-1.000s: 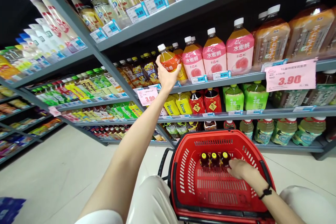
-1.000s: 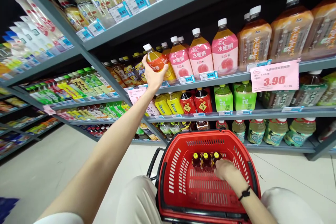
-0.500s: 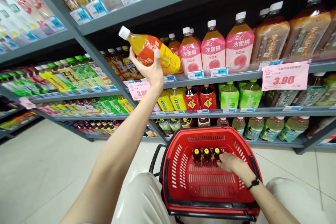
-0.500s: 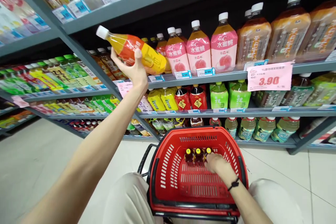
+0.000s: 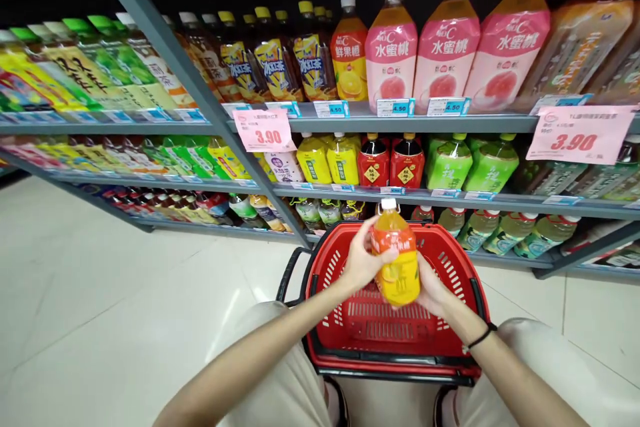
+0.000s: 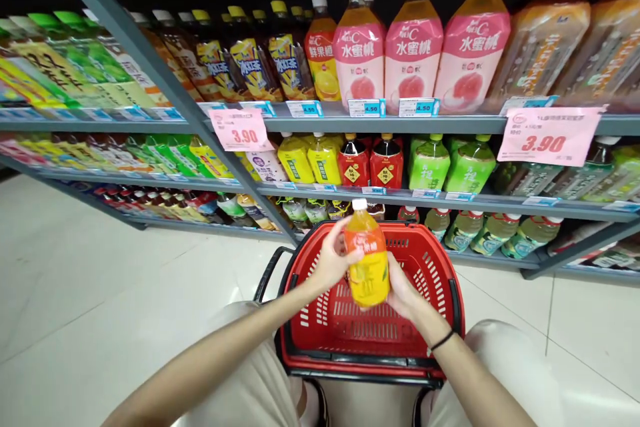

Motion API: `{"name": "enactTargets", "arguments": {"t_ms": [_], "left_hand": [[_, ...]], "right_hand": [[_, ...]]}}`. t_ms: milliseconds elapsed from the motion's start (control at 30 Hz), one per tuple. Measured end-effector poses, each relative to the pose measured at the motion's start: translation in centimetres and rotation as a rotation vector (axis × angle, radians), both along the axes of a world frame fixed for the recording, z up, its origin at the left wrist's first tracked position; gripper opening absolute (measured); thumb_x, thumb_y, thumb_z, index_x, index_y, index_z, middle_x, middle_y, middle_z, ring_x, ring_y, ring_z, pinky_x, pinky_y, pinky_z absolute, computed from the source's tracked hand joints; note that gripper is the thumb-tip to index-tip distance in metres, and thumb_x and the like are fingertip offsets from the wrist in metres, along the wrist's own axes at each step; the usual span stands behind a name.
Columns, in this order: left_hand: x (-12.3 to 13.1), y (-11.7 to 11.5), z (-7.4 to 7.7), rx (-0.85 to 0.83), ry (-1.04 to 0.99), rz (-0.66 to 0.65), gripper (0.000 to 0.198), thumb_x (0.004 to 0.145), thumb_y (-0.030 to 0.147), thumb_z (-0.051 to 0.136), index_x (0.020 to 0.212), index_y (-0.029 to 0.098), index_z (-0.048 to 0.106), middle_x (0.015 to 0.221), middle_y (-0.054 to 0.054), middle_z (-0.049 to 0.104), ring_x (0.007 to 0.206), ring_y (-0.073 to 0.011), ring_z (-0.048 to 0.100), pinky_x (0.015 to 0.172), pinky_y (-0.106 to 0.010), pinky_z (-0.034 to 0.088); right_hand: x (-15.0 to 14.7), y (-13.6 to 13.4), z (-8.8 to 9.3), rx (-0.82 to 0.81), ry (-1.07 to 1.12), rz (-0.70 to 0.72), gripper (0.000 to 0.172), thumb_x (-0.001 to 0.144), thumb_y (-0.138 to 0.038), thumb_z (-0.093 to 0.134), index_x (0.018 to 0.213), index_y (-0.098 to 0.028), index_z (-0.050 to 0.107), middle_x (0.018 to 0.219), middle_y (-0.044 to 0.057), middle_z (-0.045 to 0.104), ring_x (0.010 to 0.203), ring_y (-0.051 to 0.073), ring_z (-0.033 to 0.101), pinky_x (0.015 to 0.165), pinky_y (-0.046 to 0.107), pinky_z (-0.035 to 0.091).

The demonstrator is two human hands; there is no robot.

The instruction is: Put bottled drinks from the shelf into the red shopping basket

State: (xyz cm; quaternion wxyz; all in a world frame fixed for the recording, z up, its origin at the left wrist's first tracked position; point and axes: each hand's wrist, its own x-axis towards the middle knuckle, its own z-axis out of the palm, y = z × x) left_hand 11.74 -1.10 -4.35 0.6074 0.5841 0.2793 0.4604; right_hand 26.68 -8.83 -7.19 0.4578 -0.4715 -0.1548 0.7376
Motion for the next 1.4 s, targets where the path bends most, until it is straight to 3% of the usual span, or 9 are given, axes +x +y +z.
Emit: {"name": "enactTargets", "arguments": {"t_ms": [100,200,333,500,767,933,1167,1300,1400], "left_hand": [[-0.7,-1.0,-4.5,-0.094,0.117,-0.010,0.089,0.072,0.051,0.093,0.145,0.020,0.053,0.133,-0.013,0.071,0.120,-0.0297,0.071,0.106,-0.043,0.057],[-1.7,-0.9,-6.3,-0.163,0.240,-0.026,0.087,0.074,0.053,0.090,0.145,0.020,0.051,0.128,-0.012,0.073,0.115,-0.0282,0.072,0.103,-0.043,0.058],[-2.4,-0.6,-5.6,-0.170,0.247,-0.073,0.085,0.078,0.050,0.088,0.147,0.023,0.047,0.134,-0.011,0.070,0.120,-0.0270,0.070,0.107,-0.042,0.056],[-2.4,-0.7,-4.4,-0.166,0.184,-0.124,0.089,0.081,0.047,0.086,0.152,0.019,0.039,0.138,-0.014,0.066,0.124,-0.0278,0.067,0.111,-0.044,0.053],[-2.8,-0.8,-5.3,-0.197,0.263,-0.164,0.093,0.082,0.055,0.085,0.153,0.021,0.035,0.143,-0.016,0.062,0.129,-0.0313,0.064,0.114,-0.048,0.050],[-2.6,-0.2,-4.8,-0.161,0.234,-0.178,0.091,0.083,0.055,0.085,0.153,0.022,0.036,0.147,-0.015,0.058,0.133,-0.0300,0.061,0.115,-0.045,0.049],[-2.5,-0.3,-4.5,-0.118,0.217,-0.159,0.093,0.083,0.057,0.085,0.155,0.023,0.038,0.144,-0.014,0.061,0.133,-0.0309,0.062,0.116,-0.047,0.050],[-2.9,0.4,-3.8,-0.164,0.232,-0.179,0.089,0.078,0.058,0.088,0.147,0.019,0.047,0.142,-0.017,0.064,0.131,-0.0329,0.065,0.113,-0.047,0.052],[-3.5,1.2,-2.7,-0.217,0.249,-0.192,0.089,0.074,0.061,0.089,0.142,0.017,0.052,0.138,-0.018,0.068,0.127,-0.0352,0.067,0.110,-0.048,0.054]], "right_hand": [[-1.0,-0.8,-1.3,-0.255,0.055,-0.035,0.068,0.109,-0.063,0.025,0.123,-0.014,0.070,0.097,0.016,0.079,0.077,0.028,0.077,0.073,0.047,0.063],[-2.0,-1.2,-2.6,-0.387,0.081,-0.055,0.071,0.109,-0.065,0.026,0.122,-0.011,0.071,0.097,0.018,0.080,0.079,0.028,0.078,0.075,0.048,0.063],[-2.6,-0.9,-3.6,-0.365,0.086,-0.117,0.066,0.108,-0.064,0.032,0.116,-0.013,0.073,0.094,0.016,0.080,0.083,0.029,0.078,0.080,0.048,0.063],[-3.0,-0.4,-4.2,-0.212,0.061,-0.295,0.045,0.106,-0.051,0.046,0.108,-0.015,0.074,0.096,0.013,0.081,0.095,0.027,0.078,0.092,0.040,0.061],[-2.6,-0.5,-4.6,-0.200,0.008,-0.204,0.052,0.107,-0.053,0.034,0.109,-0.018,0.072,0.103,0.013,0.081,0.101,0.027,0.077,0.091,0.039,0.061],[-2.5,-0.2,-5.6,-0.107,-0.004,-0.174,0.054,0.105,-0.059,0.038,0.118,-0.018,0.070,0.108,0.013,0.080,0.102,0.027,0.077,0.092,0.039,0.061],[-2.2,-0.2,-4.6,-0.065,0.013,-0.151,0.055,0.105,-0.061,0.038,0.124,-0.020,0.070,0.110,0.011,0.080,0.107,0.027,0.076,0.097,0.043,0.060],[-1.8,-0.5,-3.9,0.137,0.005,-0.112,0.063,0.097,-0.075,0.049,0.123,-0.022,0.072,0.116,0.009,0.079,0.118,0.028,0.072,0.106,0.047,0.056],[-1.9,-0.7,-3.3,0.308,-0.028,0.036,0.066,0.088,-0.077,0.067,0.123,-0.021,0.074,0.120,0.010,0.078,0.123,0.030,0.069,0.112,0.047,0.051]]}}
